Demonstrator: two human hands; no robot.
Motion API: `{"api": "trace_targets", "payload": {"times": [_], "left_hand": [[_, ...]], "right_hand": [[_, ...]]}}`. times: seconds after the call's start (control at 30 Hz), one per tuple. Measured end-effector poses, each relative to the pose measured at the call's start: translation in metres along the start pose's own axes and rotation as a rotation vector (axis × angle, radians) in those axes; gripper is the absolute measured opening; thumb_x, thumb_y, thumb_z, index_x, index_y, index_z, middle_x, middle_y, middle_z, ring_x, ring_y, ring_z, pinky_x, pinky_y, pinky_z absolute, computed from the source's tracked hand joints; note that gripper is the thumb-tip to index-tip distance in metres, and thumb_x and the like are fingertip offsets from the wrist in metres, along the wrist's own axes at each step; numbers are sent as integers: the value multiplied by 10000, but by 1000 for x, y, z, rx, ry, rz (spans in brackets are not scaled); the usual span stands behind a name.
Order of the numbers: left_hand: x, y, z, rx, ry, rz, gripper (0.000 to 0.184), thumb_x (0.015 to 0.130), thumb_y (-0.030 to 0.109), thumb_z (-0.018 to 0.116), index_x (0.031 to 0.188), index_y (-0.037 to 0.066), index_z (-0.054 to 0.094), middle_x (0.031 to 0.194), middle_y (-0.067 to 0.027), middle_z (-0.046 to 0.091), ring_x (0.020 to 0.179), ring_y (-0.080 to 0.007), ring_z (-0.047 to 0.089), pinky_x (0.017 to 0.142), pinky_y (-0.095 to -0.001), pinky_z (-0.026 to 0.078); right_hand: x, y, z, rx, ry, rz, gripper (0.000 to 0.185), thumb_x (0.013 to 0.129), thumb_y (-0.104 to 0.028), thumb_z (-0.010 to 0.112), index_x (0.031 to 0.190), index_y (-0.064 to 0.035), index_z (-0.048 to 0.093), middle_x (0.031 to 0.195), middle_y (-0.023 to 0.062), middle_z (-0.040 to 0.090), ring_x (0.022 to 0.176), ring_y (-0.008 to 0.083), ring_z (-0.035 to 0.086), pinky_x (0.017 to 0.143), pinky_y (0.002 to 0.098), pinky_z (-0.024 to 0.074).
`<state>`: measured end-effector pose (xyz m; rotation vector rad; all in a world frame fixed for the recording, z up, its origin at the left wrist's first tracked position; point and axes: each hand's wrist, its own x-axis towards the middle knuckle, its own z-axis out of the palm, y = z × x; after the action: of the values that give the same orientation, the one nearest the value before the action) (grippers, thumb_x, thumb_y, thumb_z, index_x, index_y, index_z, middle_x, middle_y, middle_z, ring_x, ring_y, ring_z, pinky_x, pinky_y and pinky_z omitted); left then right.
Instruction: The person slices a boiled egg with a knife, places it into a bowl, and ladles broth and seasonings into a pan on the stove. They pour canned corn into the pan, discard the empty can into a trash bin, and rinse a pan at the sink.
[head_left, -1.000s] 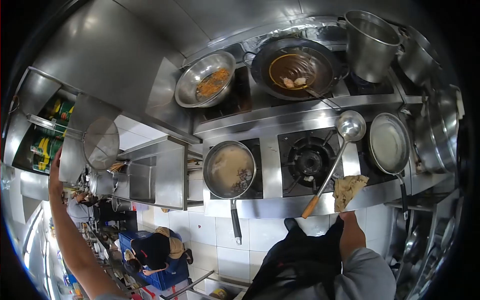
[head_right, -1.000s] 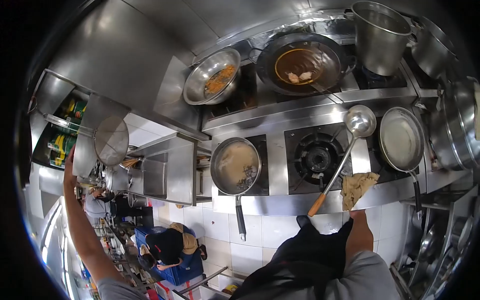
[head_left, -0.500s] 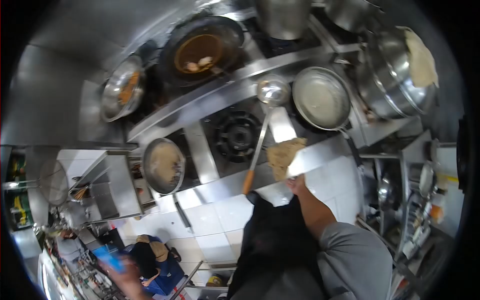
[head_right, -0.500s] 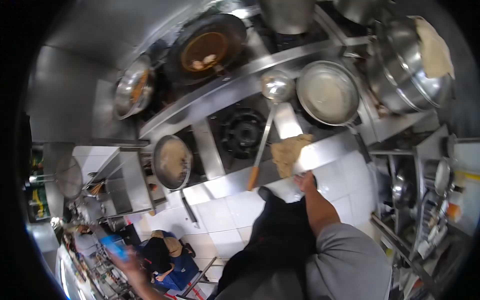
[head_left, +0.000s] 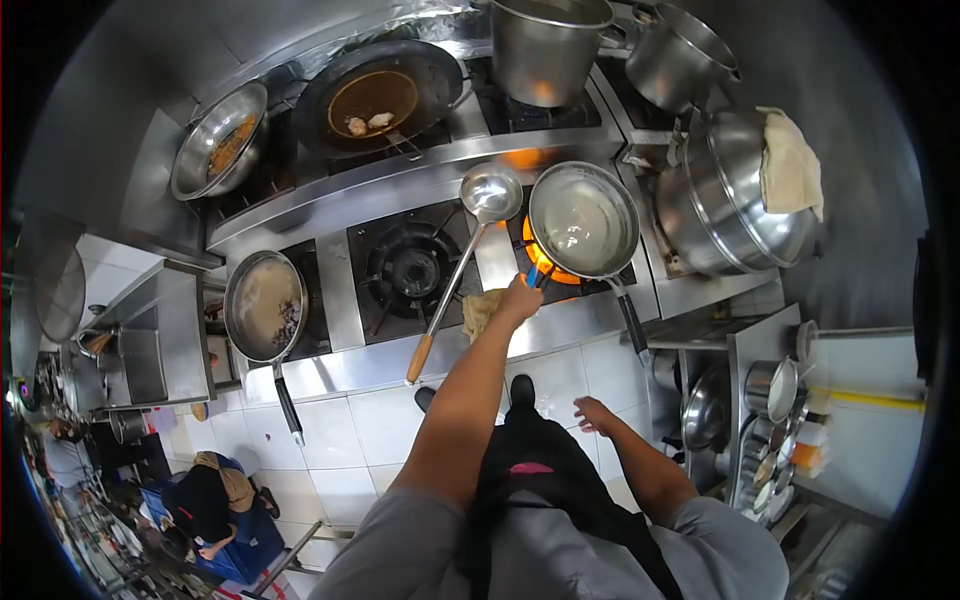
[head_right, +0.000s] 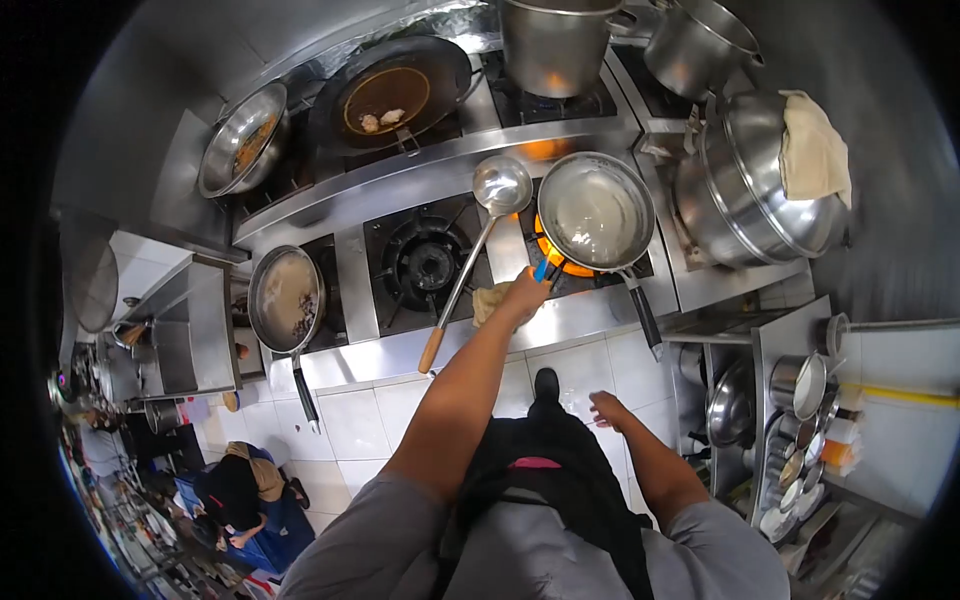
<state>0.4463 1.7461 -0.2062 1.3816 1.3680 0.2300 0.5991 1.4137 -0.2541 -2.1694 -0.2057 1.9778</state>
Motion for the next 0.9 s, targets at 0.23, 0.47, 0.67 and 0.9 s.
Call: {"api": "trace_targets", "payload": {"times": [0.23,0.47,0.67,0.9], "left_hand": [[-157,-83,-105,-23,108,315,455,1010,298,557,1374,31,502,1141,-253,664,1091,-382,653,927,-462,495],[-449,-108,-477,214,1442,94,502,1064,232,495,1481,-32,401,1399,-215,529,1250,-316,537,1069,-401,412],[-586,12,-765,1043,1717,300,372,1018,163,612,1370,44,610,1345,-180,635,1211,-328,608,1031,-409,465],[-554,27,-933,498,979,377,509,1062,280,512,1500,22,483,1486,-115,548,1332,-206,523,1132,-356,380]], "right_hand": [[-145,-206,48,-203,-420,-570,319,997,-373,550,1091,-103,691,916,25,688,691,103,578,593,278,482],[-154,-550,146,371,-398,-648,719,900,-741,554,1221,-98,558,872,28,700,551,88,583,391,205,346],[-132,-595,210,529,-785,-493,260,1022,-184,547,1223,-48,640,749,-5,638,572,70,577,469,197,480],[-211,-573,258,503,-584,-599,159,1079,-192,429,980,-112,525,694,-67,449,482,25,302,393,193,233]]}}
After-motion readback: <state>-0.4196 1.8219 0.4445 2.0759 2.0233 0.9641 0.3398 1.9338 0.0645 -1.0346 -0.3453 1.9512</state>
